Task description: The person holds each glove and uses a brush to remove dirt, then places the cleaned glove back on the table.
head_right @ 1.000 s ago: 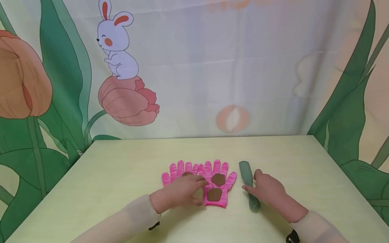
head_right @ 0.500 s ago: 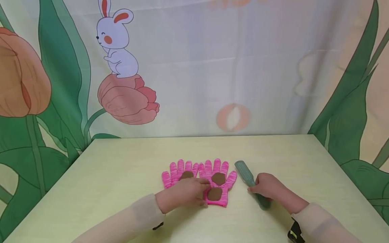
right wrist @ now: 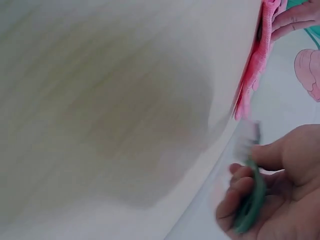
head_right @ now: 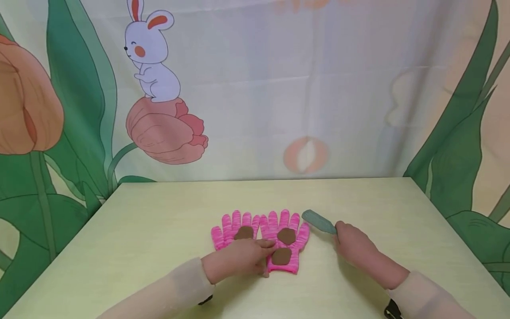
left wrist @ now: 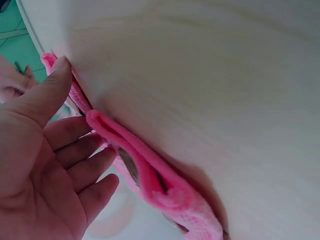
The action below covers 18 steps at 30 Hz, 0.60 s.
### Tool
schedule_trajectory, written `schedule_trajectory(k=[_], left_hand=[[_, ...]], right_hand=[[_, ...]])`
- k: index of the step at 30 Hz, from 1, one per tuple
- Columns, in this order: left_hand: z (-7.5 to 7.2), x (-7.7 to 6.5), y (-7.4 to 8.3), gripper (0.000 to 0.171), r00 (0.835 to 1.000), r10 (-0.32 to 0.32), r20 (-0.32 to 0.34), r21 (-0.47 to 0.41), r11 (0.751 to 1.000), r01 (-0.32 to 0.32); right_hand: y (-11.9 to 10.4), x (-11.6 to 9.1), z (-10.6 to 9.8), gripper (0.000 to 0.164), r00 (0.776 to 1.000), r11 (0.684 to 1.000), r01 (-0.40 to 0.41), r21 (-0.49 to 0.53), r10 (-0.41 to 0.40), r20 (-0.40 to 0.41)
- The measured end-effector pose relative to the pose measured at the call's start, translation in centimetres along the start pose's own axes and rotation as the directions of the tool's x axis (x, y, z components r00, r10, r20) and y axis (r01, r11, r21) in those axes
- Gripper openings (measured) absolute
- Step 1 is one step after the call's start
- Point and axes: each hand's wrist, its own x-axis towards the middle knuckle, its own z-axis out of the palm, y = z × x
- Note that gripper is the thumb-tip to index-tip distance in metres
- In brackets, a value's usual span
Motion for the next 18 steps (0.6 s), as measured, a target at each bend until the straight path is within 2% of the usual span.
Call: schedule_trajectory(k=[5,12,18], left_hand=[[0.1,-0.3,-0.2,0.073,1.000,0.022,0.000,0.010,1.000,-0.022],[0.2,-0.7,-0.1,0.074,0.999,0.045,-0.011,0.069,0.997,-0.044],[0.0,-0.9,0.0,0.077,0.997,0.061,-0.038,0.120,0.991,-0.056]], right_hand=[[-1.0,0.1,0.1,0.026,0.991,0.993,0.107,-0.049,-0.111,-0.073],[-3.1,-0.1,0.5,0.033,0.949,0.953,0.232,-0.196,-0.266,-0.171],[-4.3,0.3,1.2,0.033,0.941,0.929,0.265,-0.259,-0.307,-0.139]])
